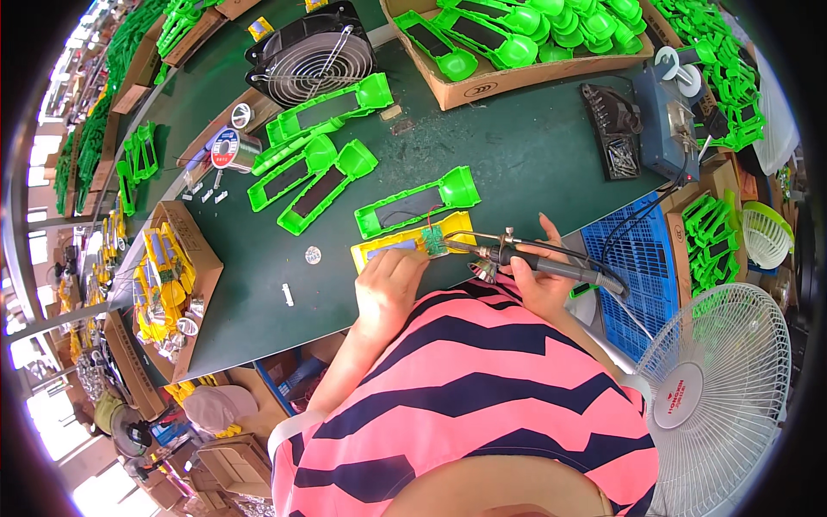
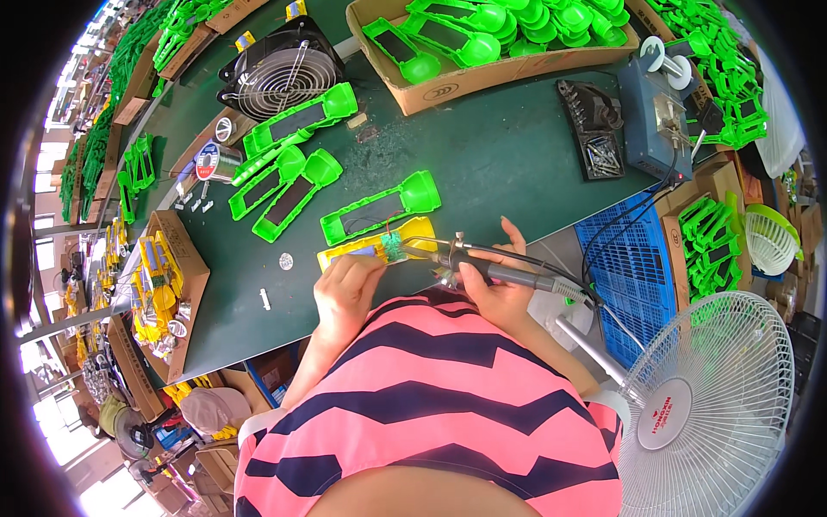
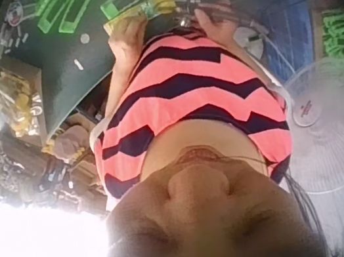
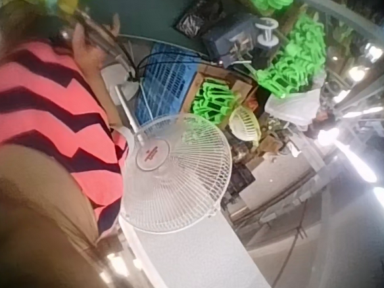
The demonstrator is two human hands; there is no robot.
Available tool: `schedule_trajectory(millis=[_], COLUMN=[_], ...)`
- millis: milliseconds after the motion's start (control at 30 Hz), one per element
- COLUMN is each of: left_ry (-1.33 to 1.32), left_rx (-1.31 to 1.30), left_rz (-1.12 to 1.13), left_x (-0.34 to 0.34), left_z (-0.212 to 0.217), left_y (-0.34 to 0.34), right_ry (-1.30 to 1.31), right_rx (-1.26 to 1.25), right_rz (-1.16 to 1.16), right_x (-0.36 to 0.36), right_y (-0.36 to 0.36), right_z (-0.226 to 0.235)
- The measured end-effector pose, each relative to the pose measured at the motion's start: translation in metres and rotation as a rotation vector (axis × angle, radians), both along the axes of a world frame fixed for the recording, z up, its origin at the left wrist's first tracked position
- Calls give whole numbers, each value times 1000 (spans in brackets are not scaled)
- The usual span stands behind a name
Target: The person solders electronic components and wires into plastic flashlight casings using a soldering iron, tests the flashlights, and places assembled flashlights onto a conveyor belt.
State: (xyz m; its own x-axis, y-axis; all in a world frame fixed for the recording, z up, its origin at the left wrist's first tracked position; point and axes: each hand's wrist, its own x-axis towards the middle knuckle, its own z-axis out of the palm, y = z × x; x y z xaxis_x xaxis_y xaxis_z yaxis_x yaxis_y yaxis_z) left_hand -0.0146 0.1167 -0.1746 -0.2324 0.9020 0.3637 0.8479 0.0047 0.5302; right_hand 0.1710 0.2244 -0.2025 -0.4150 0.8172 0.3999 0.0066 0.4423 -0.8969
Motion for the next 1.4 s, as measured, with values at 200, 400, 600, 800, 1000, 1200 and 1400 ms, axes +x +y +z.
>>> schedule_trajectory(millis=[200,400,600,800,1000,1200,1400], left_ry=[107,201,142,99,88,138,134], left_rx=[-31,-83,-92,-68,-40,-74,-74], left_rz=[19,-41,-48,-3,-26,-32,-29], left_x=[3,0,-2,-2,-3,-2,-1], left_z=[3,6,4,2,-1,2,3], left_y=[7,8,8,8,8,8,8], right_ry=[25,16,15,2,23,5,34], right_rx=[-81,-50,-51,-17,-43,-13,-45], right_rz=[-8,7,5,11,1,-4,3], right_x=[2,0,-1,-2,-4,-5,-5], right_y=[-2,0,-1,0,0,-1,-3], right_z=[0,4,3,4,3,-2,-7])
